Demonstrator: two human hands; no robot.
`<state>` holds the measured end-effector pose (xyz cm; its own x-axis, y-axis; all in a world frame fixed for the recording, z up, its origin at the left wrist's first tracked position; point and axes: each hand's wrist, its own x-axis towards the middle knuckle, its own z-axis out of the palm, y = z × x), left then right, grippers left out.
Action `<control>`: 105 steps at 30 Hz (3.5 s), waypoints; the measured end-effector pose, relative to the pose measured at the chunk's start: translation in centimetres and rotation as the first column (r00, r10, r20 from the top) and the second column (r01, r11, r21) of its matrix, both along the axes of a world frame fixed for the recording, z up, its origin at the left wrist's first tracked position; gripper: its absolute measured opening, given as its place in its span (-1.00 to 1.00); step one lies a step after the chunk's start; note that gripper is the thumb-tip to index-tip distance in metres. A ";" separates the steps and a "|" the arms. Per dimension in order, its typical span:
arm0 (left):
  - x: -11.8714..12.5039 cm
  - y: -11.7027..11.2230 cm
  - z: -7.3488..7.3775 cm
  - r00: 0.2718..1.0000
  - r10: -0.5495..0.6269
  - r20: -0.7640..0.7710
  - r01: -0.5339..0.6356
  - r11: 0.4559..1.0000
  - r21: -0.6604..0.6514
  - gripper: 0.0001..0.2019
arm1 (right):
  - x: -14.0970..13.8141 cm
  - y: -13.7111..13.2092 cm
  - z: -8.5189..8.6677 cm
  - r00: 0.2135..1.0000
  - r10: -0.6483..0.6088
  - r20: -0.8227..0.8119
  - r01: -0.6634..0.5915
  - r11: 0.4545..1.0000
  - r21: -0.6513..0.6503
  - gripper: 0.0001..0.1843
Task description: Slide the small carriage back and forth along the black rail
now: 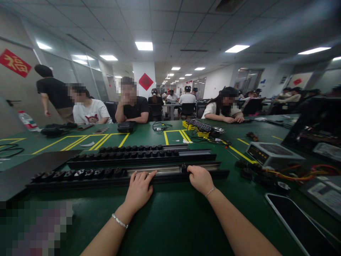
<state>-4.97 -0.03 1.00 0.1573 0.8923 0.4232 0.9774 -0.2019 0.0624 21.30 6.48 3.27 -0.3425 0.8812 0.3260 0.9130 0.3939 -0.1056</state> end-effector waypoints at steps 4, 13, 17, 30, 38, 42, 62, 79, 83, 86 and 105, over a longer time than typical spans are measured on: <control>0.0 0.0 0.0 1.000 0.000 0.000 0.000 1.000 -0.004 -0.46 | 0.3 0.0 0.1 1.000 -0.015 -0.003 0.015 1.000 -0.002 -0.71; 0.0 0.0 0.1 1.000 0.006 0.001 -0.006 1.000 -0.014 -0.47 | 0.5 0.0 0.0 0.999 -0.039 -0.013 0.039 0.999 0.018 -0.72; 0.0 0.0 0.1 1.000 0.004 0.006 -0.004 1.000 -0.015 -0.46 | 0.7 0.2 0.0 0.999 -0.043 -0.014 0.043 0.999 0.012 -0.72; 0.1 -0.1 0.4 1.000 0.009 -0.004 -0.009 1.000 -0.029 -0.47 | 1.3 0.5 -0.3 0.995 0.000 -0.099 0.014 0.990 0.137 -0.69; 0.2 0.0 0.2 1.000 0.017 0.000 -0.017 1.000 -0.025 -0.47 | 0.3 0.8 -1.3 0.924 -0.058 -0.378 0.135 0.974 0.181 -0.85; 0.4 0.0 0.3 1.000 0.023 0.000 -0.023 1.000 -0.006 -0.48 | -0.9 0.9 -1.3 0.898 -0.180 -0.402 0.257 0.955 0.146 -0.57; 0.4 0.0 0.2 0.999 0.031 -0.020 -0.031 0.999 0.010 -0.48 | -1.8 0.8 -0.2 0.873 -0.336 -0.353 0.331 0.940 -0.076 -0.57; 0.3 0.0 0.1 1.000 0.019 -0.014 -0.019 1.000 0.017 -0.50 | -1.1 0.9 -0.7 0.875 -0.335 -0.350 0.353 0.936 -0.013 -0.56; 0.3 0.2 0.0 1.000 0.017 -0.015 -0.017 1.000 0.011 -0.49 | -0.7 1.0 -0.5 0.866 -0.357 -0.351 0.365 0.930 -0.045 -0.56; 0.3 0.1 0.0 1.000 0.018 -0.017 -0.018 1.000 0.007 -0.49 | -0.5 1.0 -0.3 0.866 -0.357 -0.351 0.360 0.931 -0.061 -0.56; 0.4 0.0 0.2 1.000 0.015 -0.008 -0.015 1.000 -0.012 -0.50 | 1.3 1.3 -0.4 0.868 -0.386 -0.312 0.391 0.919 -0.048 -0.50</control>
<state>-4.61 -0.02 1.20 0.1473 0.8994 0.4115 0.9808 -0.1865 0.0566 22.61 7.77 2.91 0.1465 0.9157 0.3743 0.9147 0.0186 -0.4036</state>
